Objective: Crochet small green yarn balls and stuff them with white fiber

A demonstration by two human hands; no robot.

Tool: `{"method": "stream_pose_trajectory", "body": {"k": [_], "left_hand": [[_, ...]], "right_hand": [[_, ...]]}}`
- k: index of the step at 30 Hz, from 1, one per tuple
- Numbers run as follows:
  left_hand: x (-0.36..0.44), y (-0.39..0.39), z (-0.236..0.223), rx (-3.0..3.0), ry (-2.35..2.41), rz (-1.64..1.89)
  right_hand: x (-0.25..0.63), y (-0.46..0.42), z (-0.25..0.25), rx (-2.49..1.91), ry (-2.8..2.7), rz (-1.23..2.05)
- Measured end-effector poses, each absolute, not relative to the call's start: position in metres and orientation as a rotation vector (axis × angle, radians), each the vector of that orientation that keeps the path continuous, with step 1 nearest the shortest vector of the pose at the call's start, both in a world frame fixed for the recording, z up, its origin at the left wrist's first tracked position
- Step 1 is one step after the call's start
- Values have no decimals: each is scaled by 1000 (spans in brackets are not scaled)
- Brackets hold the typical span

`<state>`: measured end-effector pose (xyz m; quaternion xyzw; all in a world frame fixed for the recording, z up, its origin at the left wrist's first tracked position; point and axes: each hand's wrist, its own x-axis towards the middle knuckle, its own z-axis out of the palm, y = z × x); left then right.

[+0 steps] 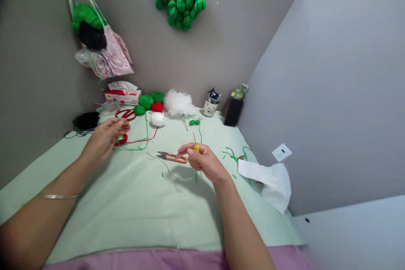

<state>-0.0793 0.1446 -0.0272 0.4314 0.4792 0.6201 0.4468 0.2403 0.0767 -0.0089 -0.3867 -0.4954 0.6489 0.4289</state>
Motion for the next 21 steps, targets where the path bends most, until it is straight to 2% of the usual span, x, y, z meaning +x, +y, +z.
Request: {"method": "stream_pose_trajectory", "body": {"k": [4,10,15,21], "left_hand": [[-59,127,-12,873,898,1427],[-17,78,-7,701,458,1067],[1,61,-18,721,434,1121],[7,51,-24,845,491,1181]], "right_hand": [[224,80,-16,-1016,-1172,1496],[189,68,-22,-1055,-1217,1576],[170,61,-34,-1076,-1277,1551],[166,60,-41,-1008,-1225,1803]]}}
